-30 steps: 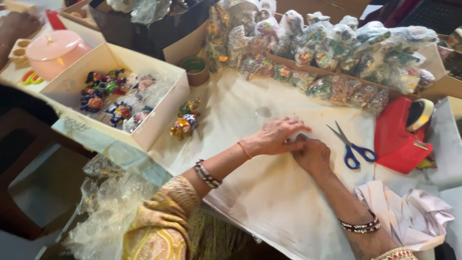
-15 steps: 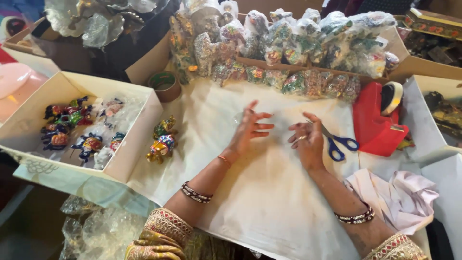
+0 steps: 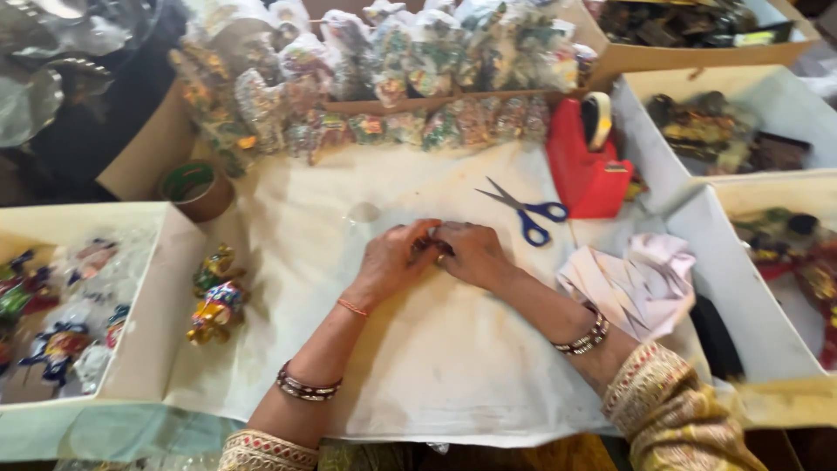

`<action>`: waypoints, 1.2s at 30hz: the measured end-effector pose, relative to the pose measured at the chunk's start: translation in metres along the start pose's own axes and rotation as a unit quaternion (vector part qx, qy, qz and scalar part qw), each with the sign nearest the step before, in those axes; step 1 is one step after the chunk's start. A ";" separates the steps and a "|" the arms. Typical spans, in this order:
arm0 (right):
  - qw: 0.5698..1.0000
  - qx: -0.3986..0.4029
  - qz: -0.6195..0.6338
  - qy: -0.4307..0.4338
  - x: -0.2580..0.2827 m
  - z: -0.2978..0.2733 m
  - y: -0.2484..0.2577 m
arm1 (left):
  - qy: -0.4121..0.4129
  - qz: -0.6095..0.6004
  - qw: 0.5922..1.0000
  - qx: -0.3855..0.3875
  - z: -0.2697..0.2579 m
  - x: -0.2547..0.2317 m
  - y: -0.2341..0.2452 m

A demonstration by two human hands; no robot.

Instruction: The person wraps decorative elephant figurines in bubble wrap and secures them with tape.

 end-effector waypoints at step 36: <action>0.971 0.159 -0.179 0.025 0.020 -0.072 0.118 | -0.115 0.096 0.989 0.015 -0.002 0.024 -0.015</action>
Point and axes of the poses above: each hand's wrist, its own z-axis towards the middle knuckle, its own y-axis out of the back of the hand, x = y × z, the point moved 2 cm from there along z, towards the middle knuckle, and after that the axes turned 2 degrees about -x, right-handed, at the moved point
